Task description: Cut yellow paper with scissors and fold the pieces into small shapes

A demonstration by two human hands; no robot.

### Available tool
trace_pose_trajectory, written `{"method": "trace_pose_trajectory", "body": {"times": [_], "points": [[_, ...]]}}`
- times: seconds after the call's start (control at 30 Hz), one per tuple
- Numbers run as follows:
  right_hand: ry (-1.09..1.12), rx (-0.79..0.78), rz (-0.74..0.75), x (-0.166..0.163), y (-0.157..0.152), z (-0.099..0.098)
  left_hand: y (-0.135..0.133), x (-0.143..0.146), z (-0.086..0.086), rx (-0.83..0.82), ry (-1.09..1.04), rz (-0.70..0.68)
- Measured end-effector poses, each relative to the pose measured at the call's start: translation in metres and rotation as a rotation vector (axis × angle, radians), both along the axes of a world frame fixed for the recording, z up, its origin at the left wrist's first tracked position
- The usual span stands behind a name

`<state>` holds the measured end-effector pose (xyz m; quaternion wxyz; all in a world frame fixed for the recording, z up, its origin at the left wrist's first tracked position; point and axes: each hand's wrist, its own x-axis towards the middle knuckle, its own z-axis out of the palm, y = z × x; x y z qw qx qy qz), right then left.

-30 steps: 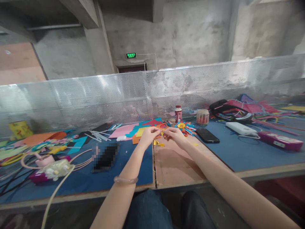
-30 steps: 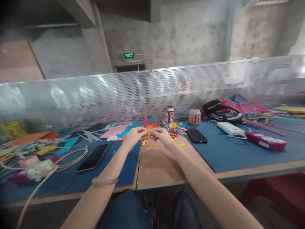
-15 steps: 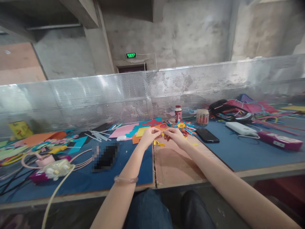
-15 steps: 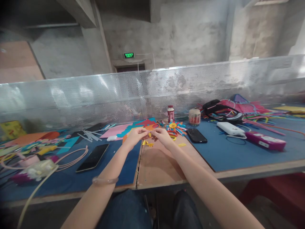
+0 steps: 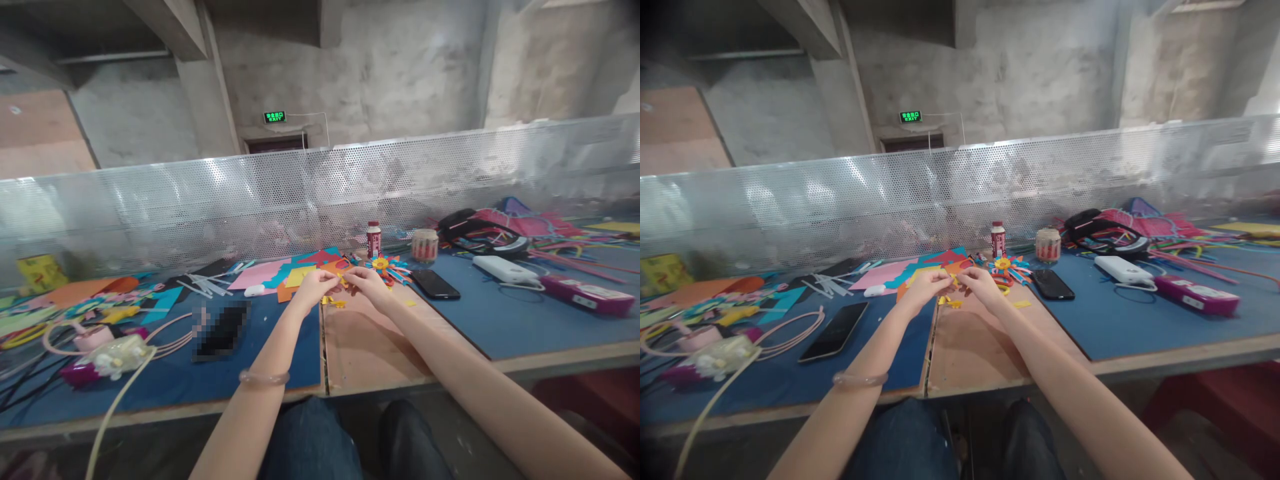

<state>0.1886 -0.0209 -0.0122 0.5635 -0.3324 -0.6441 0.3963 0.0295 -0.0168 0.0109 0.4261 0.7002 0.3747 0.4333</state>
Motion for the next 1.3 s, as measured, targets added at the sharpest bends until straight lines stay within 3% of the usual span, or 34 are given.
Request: {"method": "trace_pose_trajectory", "body": {"times": [0.37,0.53,0.63,0.73,0.8,1.0,1.3], "points": [[-0.094,0.056,-0.002,0.001,0.002,0.000,0.005,0.001,-0.006,0.005,0.041,-0.054],[-0.156,0.087,-0.012,-0.001,0.002,0.000,0.004,0.001,-0.005,-0.007,0.009,-0.006],[-0.211,0.171,-0.152,-0.003,0.007,-0.005,0.002,0.001,-0.003,-0.048,-0.060,0.021],[-0.323,0.408,-0.422,-0.003,0.010,-0.009,0.002,0.002,-0.002,-0.066,-0.111,0.043],[-0.412,0.544,-0.520,-0.004,0.010,-0.010,0.001,0.002,-0.001,-0.058,-0.129,0.038],[-0.563,0.754,-0.569,-0.008,0.006,-0.010,0.000,0.003,0.000,-0.012,-0.158,-0.006],[-0.704,0.791,-0.616,0.001,0.005,-0.005,0.000,0.003,0.001,-0.011,-0.133,-0.041]]}}
